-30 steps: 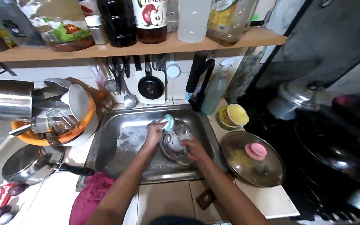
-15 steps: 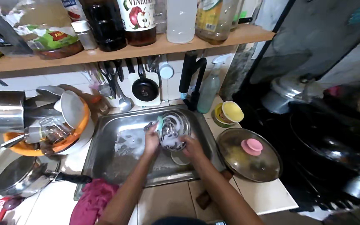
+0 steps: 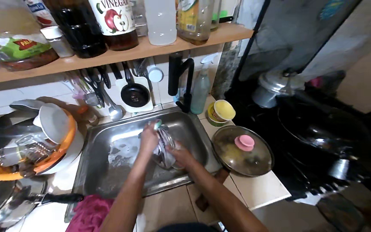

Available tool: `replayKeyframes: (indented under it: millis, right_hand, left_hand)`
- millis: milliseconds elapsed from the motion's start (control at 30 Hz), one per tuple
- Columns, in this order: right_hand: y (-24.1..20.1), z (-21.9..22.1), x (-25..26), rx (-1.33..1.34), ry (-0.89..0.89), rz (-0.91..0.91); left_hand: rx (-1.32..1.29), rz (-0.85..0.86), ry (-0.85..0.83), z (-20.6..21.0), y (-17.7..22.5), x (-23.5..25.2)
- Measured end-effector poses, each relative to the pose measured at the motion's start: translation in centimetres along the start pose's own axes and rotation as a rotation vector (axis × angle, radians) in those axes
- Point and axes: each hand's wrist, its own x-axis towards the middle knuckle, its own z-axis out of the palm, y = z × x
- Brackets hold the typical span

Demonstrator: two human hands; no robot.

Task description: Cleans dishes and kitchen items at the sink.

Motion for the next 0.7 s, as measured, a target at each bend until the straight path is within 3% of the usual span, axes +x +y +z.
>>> replayKeyframes:
  millis: [67,167,267,367,500,600,700]
  right_hand:
    - [-0.3,-0.1,-0.4,0.043,-0.008,-0.001]
    - [-0.7,-0.2,-0.1,0.198,0.130,-0.002]
    - [0.5,-0.9,1.4,0.083,0.302,0.000]
    - [0.0,-0.5,2.6,-0.157,0.456,0.127]
    - [-0.2,-0.7,4.4,0.372,0.435,0.471]
    - [-0.7,-2.1,4.3,0.508,0.445,0.594]
    - [0.0,-3.2,4.3,0.320,0.455,0.539]
  left_hand:
    - [-0.269,-0.050,0.047,0.0,-2.4,1.7]
    - [-0.488,-0.209,0.065,0.7,-4.2,2.7]
    - [-0.492,-0.243,0.165,0.7,-4.6,2.5]
    - [-0.420,-0.112,0.331,0.2,-4.0,1.4]
    - [-0.451,0.264,0.410,0.7,-5.4,-0.1]
    - [-0.362,0.350,0.125,-0.3,-6.5,-0.9]
    - [-0.077,0.179,-0.335,-1.5,-5.3,-1.6]
